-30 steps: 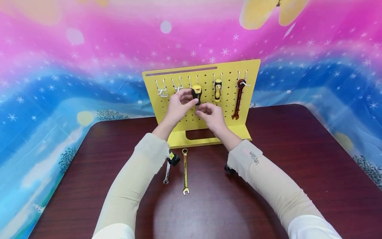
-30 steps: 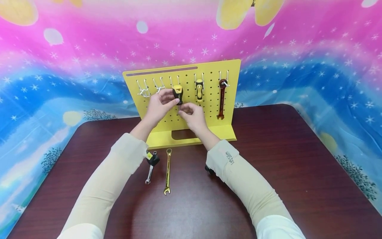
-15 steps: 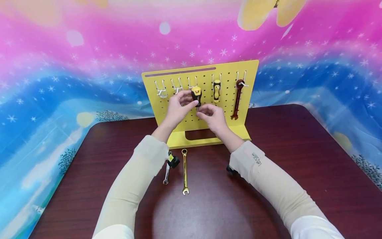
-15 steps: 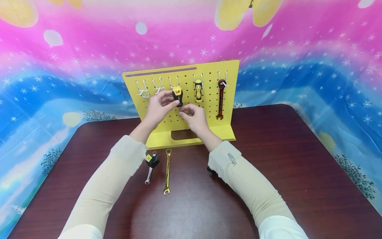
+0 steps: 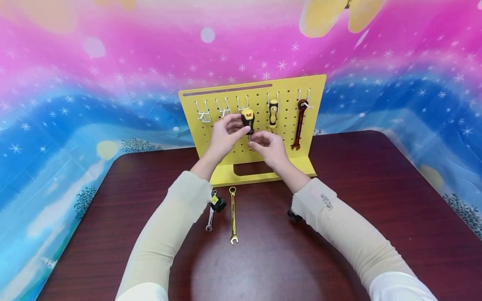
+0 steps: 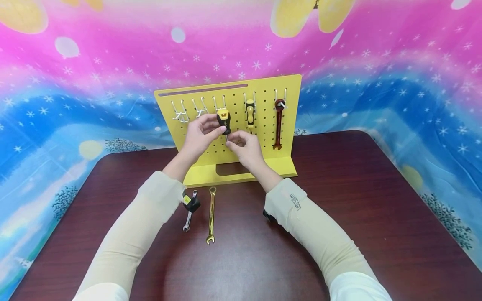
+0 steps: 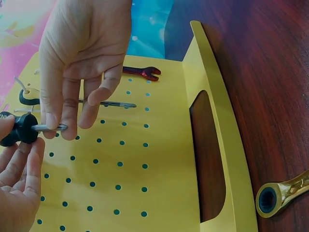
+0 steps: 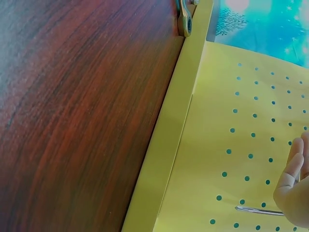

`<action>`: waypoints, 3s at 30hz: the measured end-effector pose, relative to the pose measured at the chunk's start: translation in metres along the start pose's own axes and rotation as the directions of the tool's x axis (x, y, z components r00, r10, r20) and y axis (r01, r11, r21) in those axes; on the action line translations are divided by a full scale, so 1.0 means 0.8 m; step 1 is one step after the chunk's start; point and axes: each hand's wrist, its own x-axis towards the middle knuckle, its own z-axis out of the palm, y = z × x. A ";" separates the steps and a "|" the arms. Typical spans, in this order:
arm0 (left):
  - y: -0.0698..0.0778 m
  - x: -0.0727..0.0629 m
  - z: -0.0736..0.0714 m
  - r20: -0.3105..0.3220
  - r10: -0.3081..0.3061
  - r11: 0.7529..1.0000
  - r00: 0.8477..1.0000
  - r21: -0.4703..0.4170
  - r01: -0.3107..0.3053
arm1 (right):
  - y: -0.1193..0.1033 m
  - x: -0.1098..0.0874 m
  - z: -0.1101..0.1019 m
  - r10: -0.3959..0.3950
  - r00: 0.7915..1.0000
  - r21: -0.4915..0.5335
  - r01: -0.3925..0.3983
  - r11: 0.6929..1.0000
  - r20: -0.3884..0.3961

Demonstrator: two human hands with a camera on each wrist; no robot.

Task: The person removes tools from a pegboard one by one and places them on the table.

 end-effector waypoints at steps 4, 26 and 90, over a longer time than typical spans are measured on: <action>0.002 -0.001 0.000 0.000 0.000 1.000 1.000 -0.006 0.000 | -0.001 -0.001 -0.002 -0.016 1.000 -0.020 0.016 1.000 0.005; 0.010 -0.015 0.000 0.010 0.021 0.999 1.000 -0.028 -0.021 | -0.014 -0.020 -0.010 -0.047 0.998 -0.053 0.048 0.997 0.032; -0.021 -0.087 0.013 0.128 0.005 0.997 0.992 -0.075 0.005 | -0.002 -0.075 -0.037 -0.072 0.983 -0.090 0.088 0.992 0.168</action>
